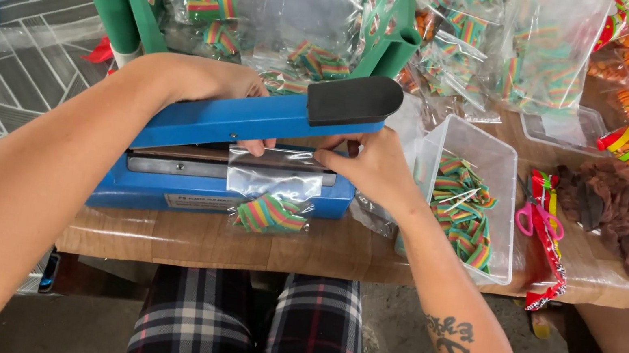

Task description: The person fills small plastic bags with colorful snack items, seals them using a blue heat sealer, and places the finished packets aside.

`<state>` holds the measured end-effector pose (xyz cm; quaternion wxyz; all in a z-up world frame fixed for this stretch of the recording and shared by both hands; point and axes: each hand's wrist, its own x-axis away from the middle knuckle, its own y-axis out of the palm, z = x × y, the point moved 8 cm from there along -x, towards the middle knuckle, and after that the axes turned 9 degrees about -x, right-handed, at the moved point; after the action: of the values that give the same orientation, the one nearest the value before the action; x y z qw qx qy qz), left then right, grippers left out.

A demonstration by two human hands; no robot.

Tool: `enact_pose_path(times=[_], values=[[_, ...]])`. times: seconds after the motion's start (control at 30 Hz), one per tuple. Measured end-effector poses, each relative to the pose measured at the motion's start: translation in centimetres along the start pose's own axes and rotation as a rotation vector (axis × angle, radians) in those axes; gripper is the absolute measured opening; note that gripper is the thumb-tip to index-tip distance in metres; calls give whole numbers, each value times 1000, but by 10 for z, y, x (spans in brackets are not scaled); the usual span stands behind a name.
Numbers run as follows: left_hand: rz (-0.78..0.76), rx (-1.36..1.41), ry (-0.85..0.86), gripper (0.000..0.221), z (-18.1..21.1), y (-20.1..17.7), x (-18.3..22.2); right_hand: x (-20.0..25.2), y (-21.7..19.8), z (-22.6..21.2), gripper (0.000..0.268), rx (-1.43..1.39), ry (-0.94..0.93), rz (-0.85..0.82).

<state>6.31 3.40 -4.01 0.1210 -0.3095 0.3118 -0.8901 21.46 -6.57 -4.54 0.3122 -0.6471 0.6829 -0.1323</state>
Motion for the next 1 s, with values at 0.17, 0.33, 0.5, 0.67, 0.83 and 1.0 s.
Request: enact_pose_path(times=[0.17, 0.33, 0.5, 0.67, 0.83, 1.0], values=[[-32, -39, 35, 37, -2, 3, -11, 0, 1, 14, 17, -61, 77, 18], [-33, -84, 23, 36, 2, 5, -7, 6, -6, 29, 28, -69, 72, 59], [-37, -27, -25, 25, 8, 7, 9, 18, -15, -38, 96, -565, -284, 9], [7, -48, -91, 29, 17, 9, 29, 12, -20, 0, 52, -800, -181, 265], [63, -115, 30, 21, 1, 7, 21, 19, -31, -25, 35, -655, -232, 353], [86, -195, 74, 26, -11, 6, 2, 34, -15, 4, 34, -543, -238, 401]])
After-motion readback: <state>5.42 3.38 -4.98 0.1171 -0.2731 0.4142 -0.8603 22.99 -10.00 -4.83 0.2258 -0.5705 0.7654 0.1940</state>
